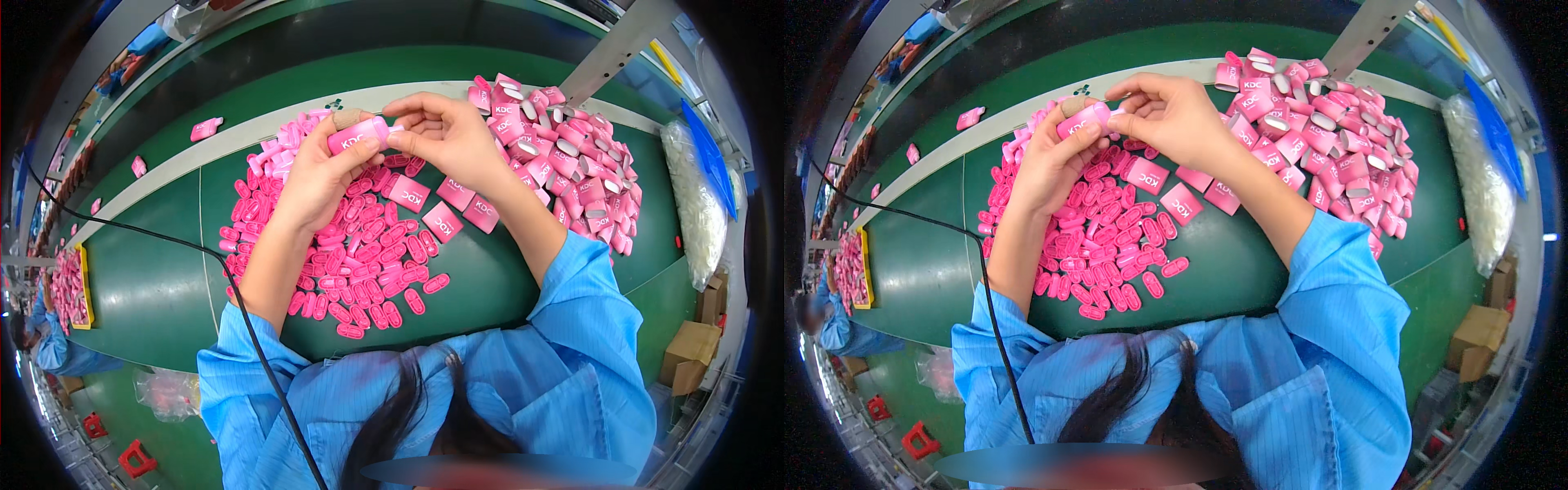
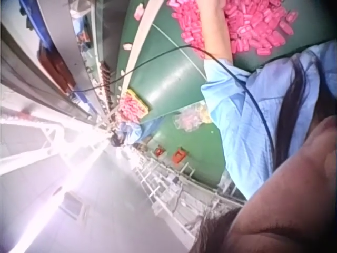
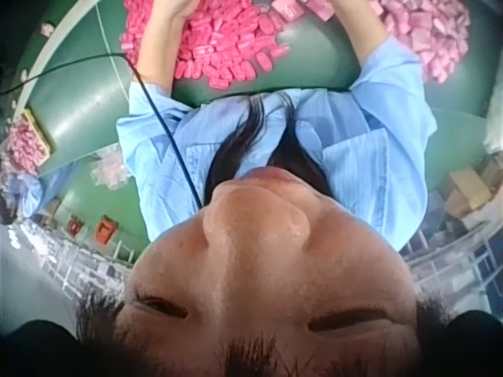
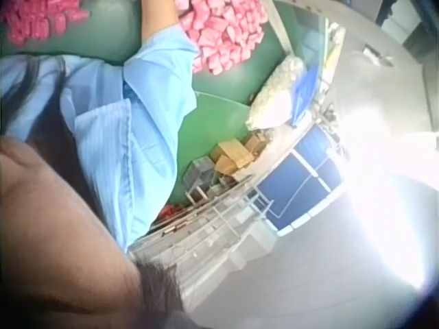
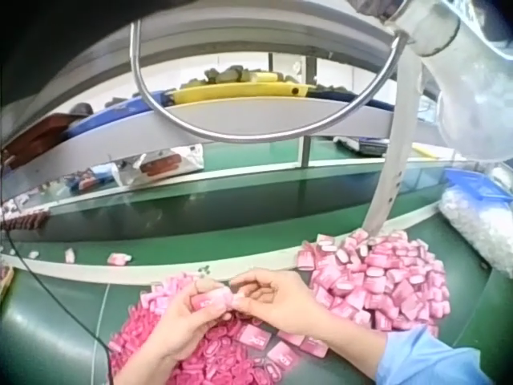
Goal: The person assembles small electronic components by inserting a pink plastic piece into a larger pink plastic housing labeled 'KDC' by hand.
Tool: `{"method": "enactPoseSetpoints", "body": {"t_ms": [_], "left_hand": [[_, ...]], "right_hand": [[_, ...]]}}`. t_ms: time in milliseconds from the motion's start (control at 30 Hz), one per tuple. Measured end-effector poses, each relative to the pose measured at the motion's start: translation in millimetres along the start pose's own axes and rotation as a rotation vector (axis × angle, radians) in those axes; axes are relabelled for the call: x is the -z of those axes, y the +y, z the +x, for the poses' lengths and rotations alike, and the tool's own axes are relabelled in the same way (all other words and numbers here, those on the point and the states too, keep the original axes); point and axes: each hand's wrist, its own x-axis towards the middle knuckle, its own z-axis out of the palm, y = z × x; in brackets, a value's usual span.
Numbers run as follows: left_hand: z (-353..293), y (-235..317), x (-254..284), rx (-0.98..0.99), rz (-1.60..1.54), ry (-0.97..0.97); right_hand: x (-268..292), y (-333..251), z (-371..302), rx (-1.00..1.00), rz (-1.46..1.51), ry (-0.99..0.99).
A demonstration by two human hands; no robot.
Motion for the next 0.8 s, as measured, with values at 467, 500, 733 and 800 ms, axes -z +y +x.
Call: {"method": "enactPoseSetpoints", "body": {"t_ms": [467, 500, 733, 800], "left_hand": [[-2, 6, 6, 0.024, -0.003, -0.010], [-3, 2, 4, 0.001, 0.076, 0.019], [-2, -2, 4, -0.019, 0.210, -0.010], [-2, -1, 4, -0.005, 0.227, -0.009]], "right_hand": [[9, -7, -1, -0.012, -0.070, -0.052], [8, -5, -1, -0.144, 0.014, -0.096], [8, -7, -2, -0.192, -0.069, -0.154], [9, -9, -2, -0.183, -0.064, -0.180]]}}
